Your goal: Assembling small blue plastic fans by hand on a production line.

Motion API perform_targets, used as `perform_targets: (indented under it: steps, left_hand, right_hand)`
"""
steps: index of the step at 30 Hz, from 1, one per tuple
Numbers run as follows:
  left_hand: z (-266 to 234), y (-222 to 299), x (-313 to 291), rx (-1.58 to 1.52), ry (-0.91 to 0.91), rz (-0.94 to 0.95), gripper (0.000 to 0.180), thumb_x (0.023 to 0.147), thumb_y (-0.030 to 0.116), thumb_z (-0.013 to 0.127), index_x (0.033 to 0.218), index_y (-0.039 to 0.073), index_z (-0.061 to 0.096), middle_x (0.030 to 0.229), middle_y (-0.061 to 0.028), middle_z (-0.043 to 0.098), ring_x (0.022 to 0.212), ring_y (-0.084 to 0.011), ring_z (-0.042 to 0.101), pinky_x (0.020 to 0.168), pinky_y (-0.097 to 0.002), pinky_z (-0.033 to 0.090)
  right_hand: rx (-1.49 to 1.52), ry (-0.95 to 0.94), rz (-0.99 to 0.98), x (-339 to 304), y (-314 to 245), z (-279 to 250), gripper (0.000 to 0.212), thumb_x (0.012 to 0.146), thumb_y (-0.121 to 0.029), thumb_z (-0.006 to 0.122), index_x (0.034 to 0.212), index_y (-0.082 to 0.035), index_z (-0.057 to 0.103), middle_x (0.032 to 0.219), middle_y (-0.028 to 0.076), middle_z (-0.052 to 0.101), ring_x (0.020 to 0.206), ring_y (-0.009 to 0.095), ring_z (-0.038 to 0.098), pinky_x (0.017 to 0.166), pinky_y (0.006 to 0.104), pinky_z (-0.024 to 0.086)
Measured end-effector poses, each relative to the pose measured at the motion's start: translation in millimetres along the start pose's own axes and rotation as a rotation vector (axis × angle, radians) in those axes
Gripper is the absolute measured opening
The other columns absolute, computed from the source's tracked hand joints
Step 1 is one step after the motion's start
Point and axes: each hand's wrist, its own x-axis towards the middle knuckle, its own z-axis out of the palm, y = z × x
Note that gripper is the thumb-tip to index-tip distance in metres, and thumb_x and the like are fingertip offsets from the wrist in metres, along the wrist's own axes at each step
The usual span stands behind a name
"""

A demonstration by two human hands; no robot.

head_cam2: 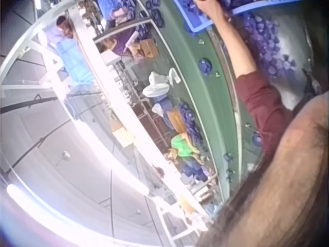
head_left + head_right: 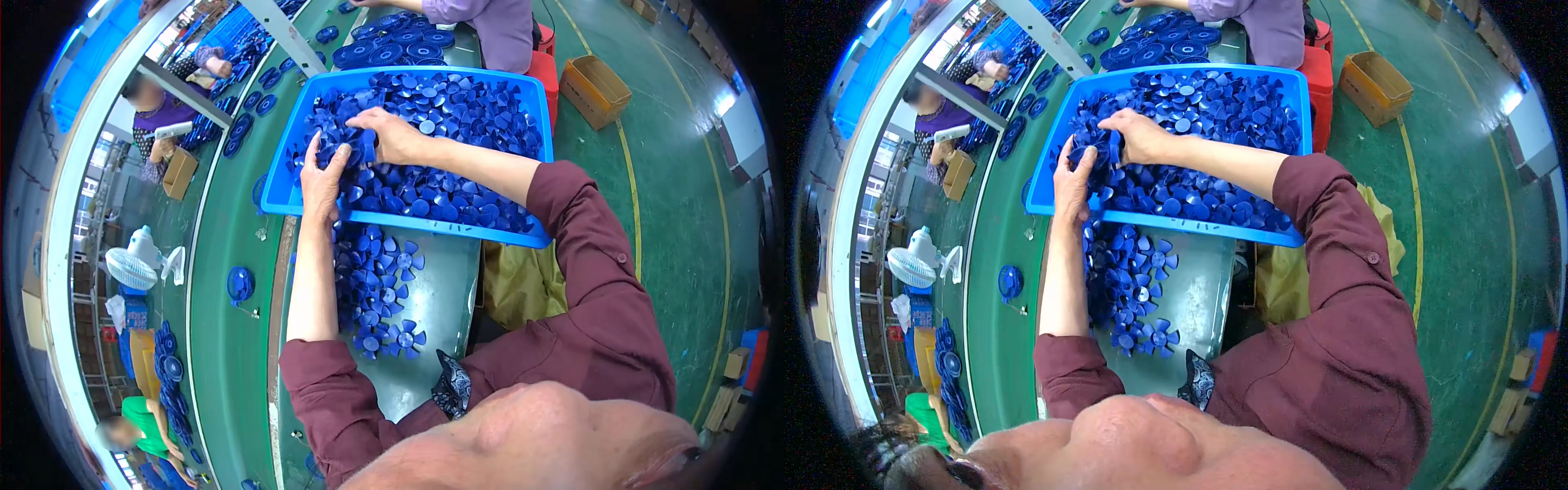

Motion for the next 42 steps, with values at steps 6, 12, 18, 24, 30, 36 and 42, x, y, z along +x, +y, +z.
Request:
perform_targets:
  steps: [6, 12, 18, 24, 30, 36, 42]
  left_hand:
    - [-20.9, 32.7, -26.6, 0.044, 0.02, 0.215, 0.068, 0.075, 0.033, 0.077, 0.13, 0.002, 0.05, 0.112, -0.0101, 0.061, 0.099, -0.0164, 0.058, 0.086, -0.0294, 0.048]
    - [-79.6, 49.0, -139.8, 0.133, 0.216, 0.131, 0.064, 0.08, 0.027, 0.072, 0.132, 0.0, 0.046, 0.114, -0.0091, 0.059, 0.101, -0.0161, 0.056, 0.09, -0.0285, 0.044]
    - [-126.8, 6.7, -264.1, 0.015, 0.398, -0.087, 0.065, 0.084, 0.019, 0.069, 0.138, 0.001, 0.038, 0.12, -0.0109, 0.055, 0.106, -0.0167, 0.055, 0.095, -0.0308, 0.044]
    - [-159.3, -28.8, -333.4, 0.304, 0.42, -0.304, 0.064, 0.083, 0.027, 0.07, 0.135, 0.001, 0.043, 0.114, -0.0136, 0.059, 0.105, -0.0197, 0.056, 0.091, -0.0315, 0.044]
    - [-169.0, -26.4, -356.4, 0.711, 0.22, -0.316, 0.066, 0.079, 0.029, 0.072, 0.133, 0.0, 0.045, 0.125, -0.0177, 0.054, 0.117, -0.0284, 0.051, 0.101, -0.0364, 0.038]
    - [-174.3, -8.2, -349.2, 1.023, 0.294, -0.239, 0.062, 0.079, 0.027, 0.07, 0.13, 0.0, 0.046, 0.127, -0.0209, 0.052, 0.121, -0.0343, 0.048, 0.102, -0.0399, 0.037]
    - [-145.2, 18.9, -254.4, 0.689, 0.222, -0.077, 0.056, 0.086, 0.024, 0.067, 0.131, -0.001, 0.045, 0.122, -0.0191, 0.058, 0.114, -0.0265, 0.056, 0.098, -0.0365, 0.042]
  right_hand:
    - [-0.091, 0.121, -0.301, 14.9, -43.4, -13.4, 0.07, 0.055, -0.013, 0.085, 0.119, -0.007, 0.058, 0.118, 0.014, 0.059, 0.112, 0.031, 0.054, 0.099, 0.0384, 0.042]
    - [0.197, -0.043, -0.307, -16.3, -129.9, 41.5, 0.068, 0.059, -0.008, 0.082, 0.121, -0.008, 0.057, 0.118, 0.014, 0.058, 0.11, 0.032, 0.055, 0.098, 0.0375, 0.043]
    - [0.421, -0.302, -0.338, -79.9, -190.0, 131.8, 0.064, 0.062, 0.001, 0.072, 0.123, -0.007, 0.053, 0.121, 0.022, 0.05, 0.112, 0.04, 0.051, 0.096, 0.0403, 0.045]
    - [0.14, -0.849, -0.236, -88.9, -239.9, 124.8, 0.076, 0.067, -0.008, 0.075, 0.136, -0.006, 0.042, 0.143, 0.027, 0.031, 0.132, 0.04, 0.033, 0.108, 0.0422, 0.034]
    - [0.103, -0.906, -0.347, -83.0, -235.0, 116.1, 0.066, 0.074, -0.018, 0.074, 0.132, -0.002, 0.047, 0.141, 0.024, 0.036, 0.129, 0.038, 0.038, 0.104, 0.0427, 0.037]
    - [0.012, -0.58, -0.378, -32.2, -152.1, 65.4, 0.053, 0.074, -0.023, 0.07, 0.12, -0.002, 0.054, 0.115, 0.017, 0.057, 0.109, 0.033, 0.054, 0.094, 0.0391, 0.044]
    - [-0.371, -0.112, -0.055, 8.4, 3.9, -20.0, 0.082, 0.067, -0.029, 0.08, 0.134, 0.0, 0.042, 0.13, 0.022, 0.049, 0.121, 0.037, 0.045, 0.104, 0.0399, 0.037]
